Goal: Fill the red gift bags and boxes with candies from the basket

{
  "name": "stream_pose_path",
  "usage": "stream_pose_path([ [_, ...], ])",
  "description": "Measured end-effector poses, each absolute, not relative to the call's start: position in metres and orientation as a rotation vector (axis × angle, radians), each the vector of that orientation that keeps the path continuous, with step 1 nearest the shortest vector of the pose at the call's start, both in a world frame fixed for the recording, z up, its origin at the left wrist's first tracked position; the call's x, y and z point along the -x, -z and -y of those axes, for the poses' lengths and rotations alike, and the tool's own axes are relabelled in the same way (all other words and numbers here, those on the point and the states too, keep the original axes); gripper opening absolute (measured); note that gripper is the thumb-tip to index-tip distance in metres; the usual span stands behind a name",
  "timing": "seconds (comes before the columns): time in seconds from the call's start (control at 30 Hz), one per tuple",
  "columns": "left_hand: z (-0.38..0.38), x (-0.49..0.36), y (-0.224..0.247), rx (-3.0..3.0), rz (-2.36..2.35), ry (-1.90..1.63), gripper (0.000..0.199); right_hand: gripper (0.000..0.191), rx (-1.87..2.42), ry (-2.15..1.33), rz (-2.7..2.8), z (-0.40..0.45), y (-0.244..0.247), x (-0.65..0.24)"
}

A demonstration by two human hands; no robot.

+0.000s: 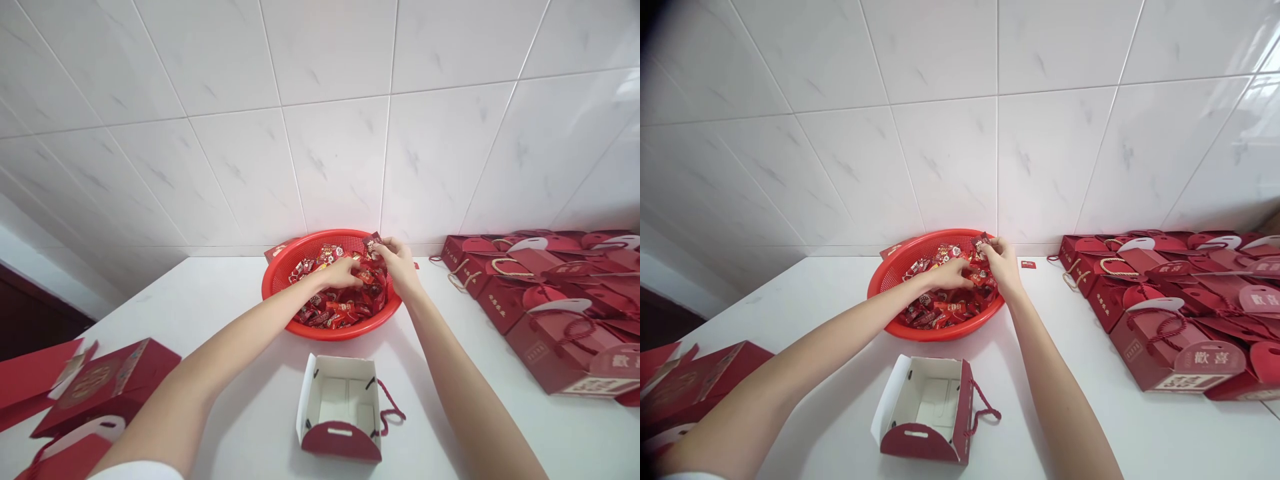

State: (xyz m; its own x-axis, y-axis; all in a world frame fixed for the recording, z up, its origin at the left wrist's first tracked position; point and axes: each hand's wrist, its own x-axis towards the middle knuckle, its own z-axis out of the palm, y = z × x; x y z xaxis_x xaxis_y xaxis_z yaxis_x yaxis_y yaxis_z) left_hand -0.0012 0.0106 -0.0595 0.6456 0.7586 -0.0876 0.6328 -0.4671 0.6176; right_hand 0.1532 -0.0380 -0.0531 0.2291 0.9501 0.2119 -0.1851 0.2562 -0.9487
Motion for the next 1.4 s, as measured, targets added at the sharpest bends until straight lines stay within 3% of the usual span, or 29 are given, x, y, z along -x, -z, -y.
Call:
stream_pose_path([
  [0.43, -0.024, 0.006, 0.066, -2.101, -0.924, -0.479, 0.044, 0.022, 0.968, -0.970, 0.970, 0.035, 0.055, -0.153],
  [0.7, -0.035, 0.008, 0.079, -2.134, -0.998, -0.609, 0.081, 0.024, 0.967, -0.974, 0.944, 0.035, 0.053, -0.153],
  [0.83, -0.031, 0.007, 0.075, -2.146, -1.096, -0.568, 0.075, 0.018, 0.973, -0.966, 0.943, 0.035, 0.053, -0.153],
  [1.03, -0.016, 0.003, 0.061, -2.276, -1.046, -0.343, 0.033, 0.012, 0.978, -0.911, 0.968, 0.034, 0.055, -0.154],
  [1.23, 0.002, -0.007, 0.053, -2.458, -0.904, 0.028, 0.032, 0.012, 0.975, -0.908, 0.990, 0.034, 0.056, -0.154],
  [1.4, 0.011, -0.013, 0.048, -2.437, -0.909, 0.050, 0.042, 0.011, 0.977, -0.907, 1.015, 0.033, 0.057, -0.154],
])
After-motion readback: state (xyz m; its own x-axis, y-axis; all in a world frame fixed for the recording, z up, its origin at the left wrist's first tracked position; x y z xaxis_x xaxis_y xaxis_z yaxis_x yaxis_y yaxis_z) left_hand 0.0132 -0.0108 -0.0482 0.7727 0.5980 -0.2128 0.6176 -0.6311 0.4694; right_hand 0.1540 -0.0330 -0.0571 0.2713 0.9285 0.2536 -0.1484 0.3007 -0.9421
